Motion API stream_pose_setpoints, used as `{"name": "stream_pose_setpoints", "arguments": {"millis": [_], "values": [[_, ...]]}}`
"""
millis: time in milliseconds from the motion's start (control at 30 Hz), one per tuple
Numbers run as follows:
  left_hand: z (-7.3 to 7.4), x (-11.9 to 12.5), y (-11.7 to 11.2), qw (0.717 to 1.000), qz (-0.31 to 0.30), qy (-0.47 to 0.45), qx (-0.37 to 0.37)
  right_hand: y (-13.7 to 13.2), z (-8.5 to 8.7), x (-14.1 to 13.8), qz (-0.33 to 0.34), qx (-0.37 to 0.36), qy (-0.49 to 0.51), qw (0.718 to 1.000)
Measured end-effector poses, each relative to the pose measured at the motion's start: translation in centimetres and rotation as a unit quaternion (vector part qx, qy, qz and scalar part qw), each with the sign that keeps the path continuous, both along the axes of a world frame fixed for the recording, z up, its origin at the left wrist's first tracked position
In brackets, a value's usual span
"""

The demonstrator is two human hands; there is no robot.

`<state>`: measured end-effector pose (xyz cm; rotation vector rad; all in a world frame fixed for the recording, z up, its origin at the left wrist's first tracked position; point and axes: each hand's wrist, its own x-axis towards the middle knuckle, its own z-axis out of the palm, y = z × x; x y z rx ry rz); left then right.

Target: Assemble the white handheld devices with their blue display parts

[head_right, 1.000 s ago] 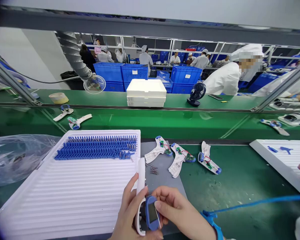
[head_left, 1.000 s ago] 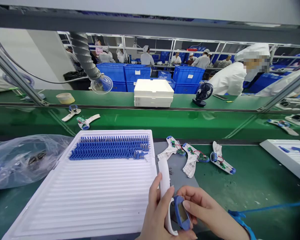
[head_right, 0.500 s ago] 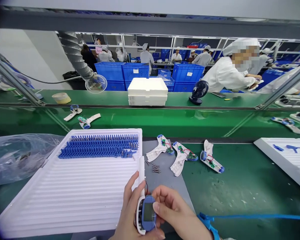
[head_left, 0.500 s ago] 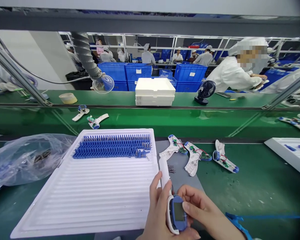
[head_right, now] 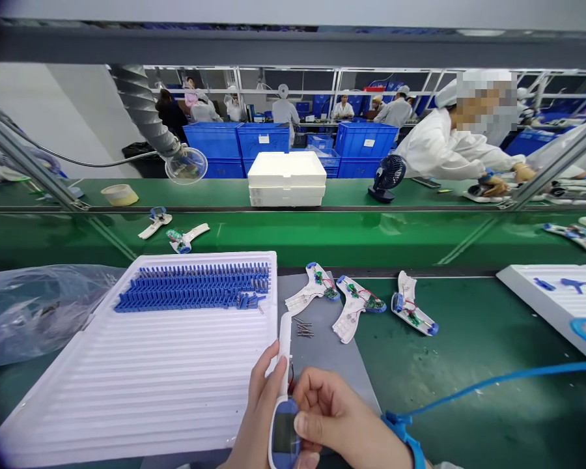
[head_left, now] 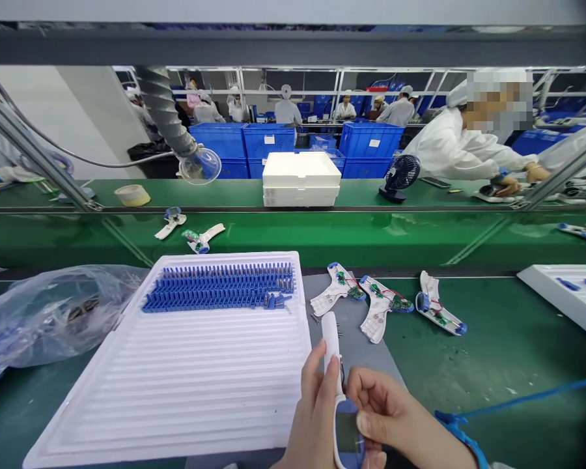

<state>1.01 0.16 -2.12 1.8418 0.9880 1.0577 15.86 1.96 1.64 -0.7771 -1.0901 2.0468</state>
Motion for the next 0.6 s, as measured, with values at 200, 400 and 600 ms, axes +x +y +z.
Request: {"name": "stream_pose_setpoints", "arguments": {"millis": [200, 400, 600], "values": [[-1.6, 0.1, -0.2, 0.999, -0.016, 0.024, -0.021, -0.6, 1.6, 5.0, -0.086, 0.037, -0.177, 0.98], [0.2, 0.2, 0.6, 0.991, -0.005, -0.05, -0.122, 0.1, 3.6, 20.3, -0.17, 0.168, -0.698, 0.675], [0.2, 0.2, -0.3, 0.997, -0.055, -0.003, -0.054, 3.1, 0.2, 26.9, -0.215, 0.161, -0.805, 0.528]]}}
